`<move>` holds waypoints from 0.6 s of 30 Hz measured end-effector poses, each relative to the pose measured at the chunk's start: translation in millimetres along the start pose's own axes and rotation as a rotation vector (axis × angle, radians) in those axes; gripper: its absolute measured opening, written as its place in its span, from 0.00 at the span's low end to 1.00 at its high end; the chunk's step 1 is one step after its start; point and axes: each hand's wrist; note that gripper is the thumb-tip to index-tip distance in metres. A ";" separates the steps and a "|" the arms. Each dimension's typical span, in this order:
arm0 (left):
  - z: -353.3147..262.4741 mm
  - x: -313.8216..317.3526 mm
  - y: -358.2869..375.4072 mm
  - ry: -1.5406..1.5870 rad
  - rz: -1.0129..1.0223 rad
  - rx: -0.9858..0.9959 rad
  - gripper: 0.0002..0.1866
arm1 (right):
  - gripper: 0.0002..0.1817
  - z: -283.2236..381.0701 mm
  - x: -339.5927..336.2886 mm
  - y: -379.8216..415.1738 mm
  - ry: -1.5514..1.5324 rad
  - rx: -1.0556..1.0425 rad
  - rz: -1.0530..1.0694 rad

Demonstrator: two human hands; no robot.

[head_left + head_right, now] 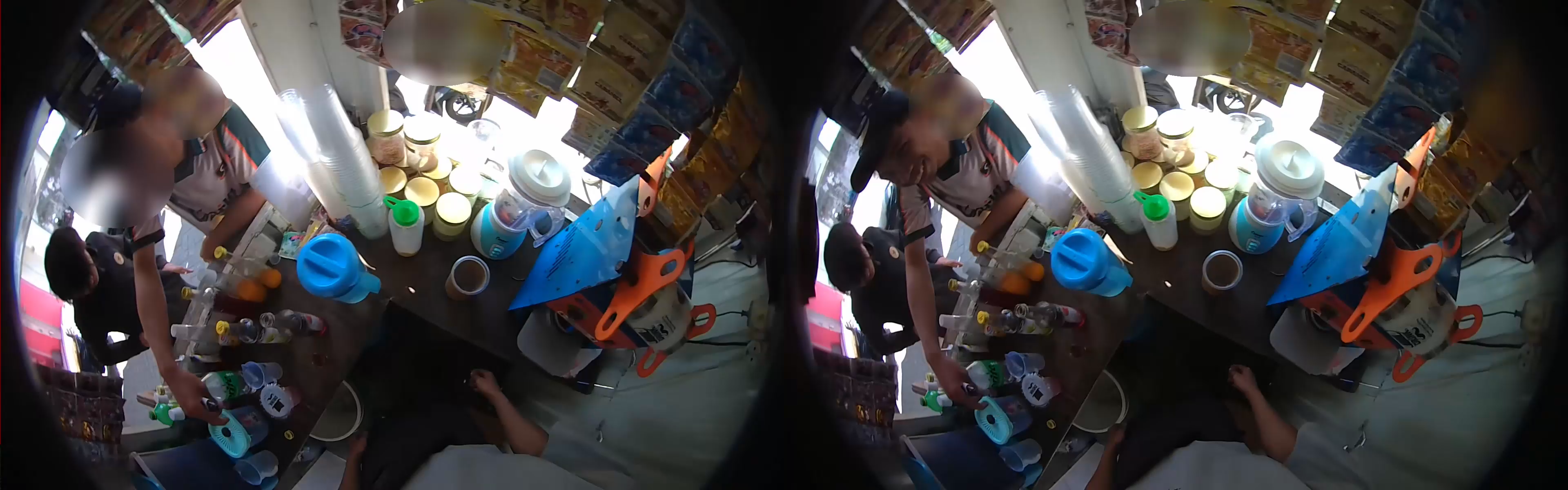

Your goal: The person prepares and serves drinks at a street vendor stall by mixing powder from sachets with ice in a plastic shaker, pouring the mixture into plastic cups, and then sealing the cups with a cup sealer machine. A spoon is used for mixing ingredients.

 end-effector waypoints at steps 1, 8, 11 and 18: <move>-24.5 -4.4 -1.2 0.103 0.085 -0.016 0.28 | 0.10 -10.6 -0.1 2.1 0.012 -0.009 -0.010; -141.6 0.3 -52.6 0.014 0.369 0.058 0.15 | 0.12 18.1 4.6 97.8 -0.335 -0.158 -0.510; -167.6 26.3 -95.5 0.076 0.642 0.040 0.14 | 0.12 61.5 -20.7 137.8 -0.564 -0.292 -0.673; -238.4 67.2 -86.8 -0.140 0.662 0.255 0.12 | 0.16 101.5 -54.5 128.7 -0.720 -0.465 -0.885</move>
Point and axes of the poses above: each hand's wrist, its own y-axis away from the middle knuckle, its own x-axis out of the palm, z = x × y, and after that the axes turned 12 degrees about y, right-handed
